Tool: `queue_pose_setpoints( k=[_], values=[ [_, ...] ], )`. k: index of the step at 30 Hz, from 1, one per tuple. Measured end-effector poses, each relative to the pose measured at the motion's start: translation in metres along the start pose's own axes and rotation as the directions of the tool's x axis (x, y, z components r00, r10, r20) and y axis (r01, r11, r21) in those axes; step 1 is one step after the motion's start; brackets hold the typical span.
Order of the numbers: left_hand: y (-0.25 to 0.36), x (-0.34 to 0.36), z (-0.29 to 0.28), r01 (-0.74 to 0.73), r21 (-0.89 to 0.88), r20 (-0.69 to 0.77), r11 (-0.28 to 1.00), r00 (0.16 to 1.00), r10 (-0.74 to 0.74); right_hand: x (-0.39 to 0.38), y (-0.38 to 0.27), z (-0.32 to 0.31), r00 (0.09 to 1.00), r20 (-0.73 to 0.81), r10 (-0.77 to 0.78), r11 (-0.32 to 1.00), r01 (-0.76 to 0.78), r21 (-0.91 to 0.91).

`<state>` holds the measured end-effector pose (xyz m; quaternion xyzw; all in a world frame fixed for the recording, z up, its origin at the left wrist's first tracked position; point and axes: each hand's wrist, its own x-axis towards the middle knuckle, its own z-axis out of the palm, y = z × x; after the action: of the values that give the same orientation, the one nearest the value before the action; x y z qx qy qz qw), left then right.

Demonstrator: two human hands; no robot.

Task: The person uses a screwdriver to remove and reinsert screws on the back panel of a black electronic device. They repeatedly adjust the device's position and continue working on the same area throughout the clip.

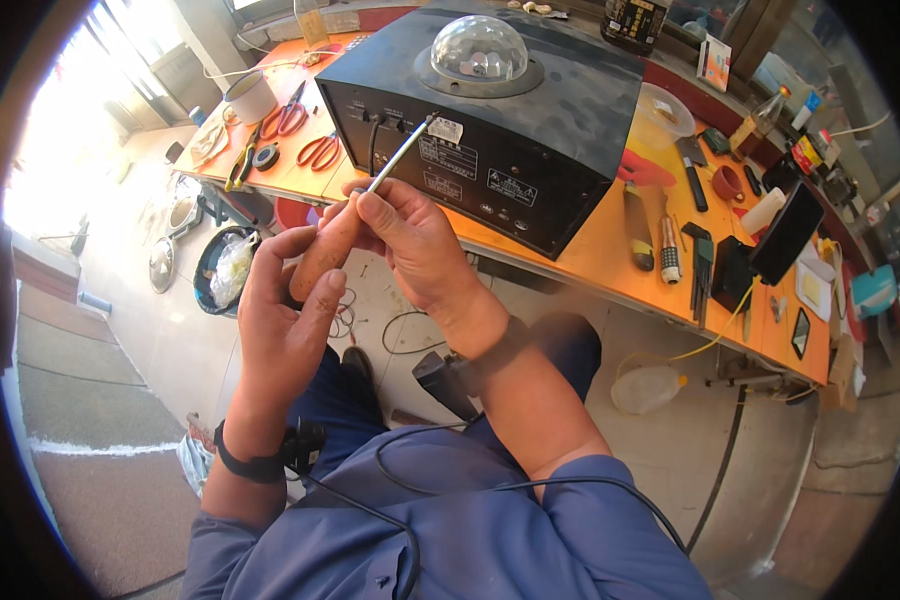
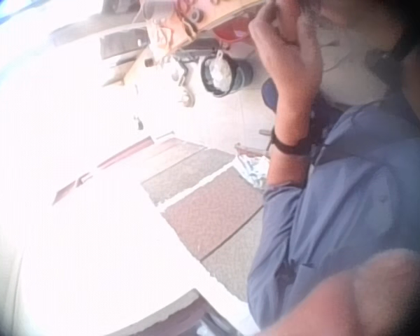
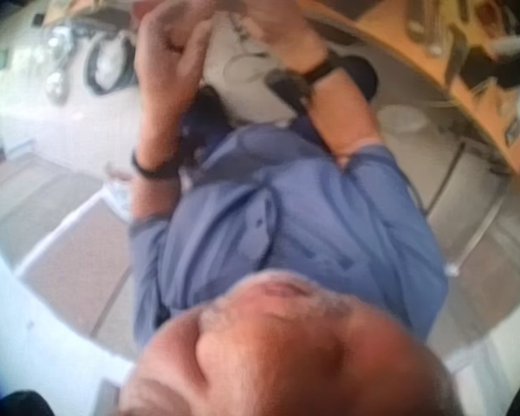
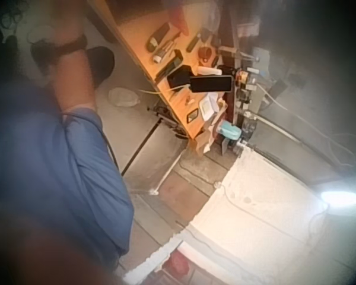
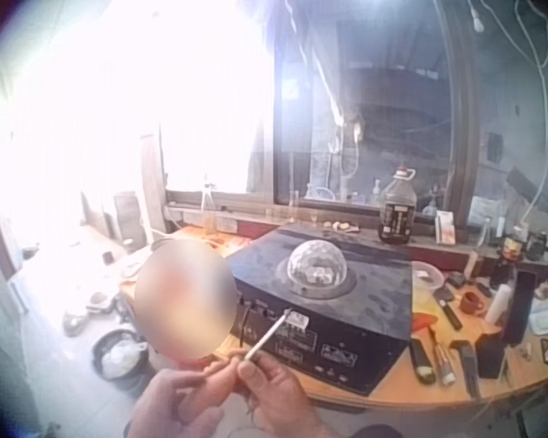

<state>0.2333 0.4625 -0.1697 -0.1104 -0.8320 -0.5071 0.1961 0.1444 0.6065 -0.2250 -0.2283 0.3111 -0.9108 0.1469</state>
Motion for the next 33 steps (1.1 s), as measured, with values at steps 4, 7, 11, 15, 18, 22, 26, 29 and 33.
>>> queue_pose_setpoints(
  k=[4, 7, 11, 15, 18, 22, 26, 29, 33],
  values=[
    [0.004, 0.003, -0.005, 0.103, -0.108, 0.035, 0.989, 0.994, -0.1, 0.001, -0.002, 0.002, 0.999, -0.037, 0.003, 1.0, -0.003, 0.004],
    [0.006, 0.009, -0.014, 0.397, -0.486, 0.203, 0.778, 0.918, -0.342, 0.0, -0.005, 0.003, 0.999, -0.037, 0.006, 1.0, -0.006, -0.001],
    [0.002, 0.006, -0.009, 0.351, -0.416, 0.138, 0.839, 0.936, -0.324, 0.002, -0.002, 0.001, 1.0, -0.022, -0.017, 1.0, 0.017, -0.019],
    [-0.002, 0.006, 0.0, -0.091, -0.014, -0.057, 0.996, 0.994, 0.091, 0.003, 0.004, 0.001, 0.997, -0.072, -0.037, 0.998, 0.033, -0.054],
    [0.005, 0.004, -0.006, 0.228, -0.271, 0.043, 0.935, 0.973, -0.225, 0.004, 0.004, 0.004, 0.992, -0.122, -0.016, 0.999, 0.01, -0.052],
    [0.007, 0.01, -0.02, 0.52, -0.49, 0.295, 0.699, 0.854, -0.429, 0.002, 0.0, 0.006, 0.998, -0.065, 0.005, 1.0, -0.006, -0.028],
    [0.001, 0.005, -0.008, 0.378, -0.375, 0.13, 0.846, 0.926, -0.355, 0.002, 0.002, 0.003, 1.0, -0.03, -0.004, 1.0, 0.003, -0.023],
    [-0.003, 0.005, -0.001, -0.066, -0.099, -0.015, 0.993, 0.998, 0.065, 0.004, 0.005, 0.002, 1.0, -0.02, -0.017, 1.0, 0.016, -0.026],
    [0.003, 0.006, -0.013, 0.231, -0.256, 0.026, 0.939, 0.972, -0.232, 0.005, 0.005, 0.004, 0.997, -0.071, -0.022, 0.999, 0.02, -0.033]
  ],
)
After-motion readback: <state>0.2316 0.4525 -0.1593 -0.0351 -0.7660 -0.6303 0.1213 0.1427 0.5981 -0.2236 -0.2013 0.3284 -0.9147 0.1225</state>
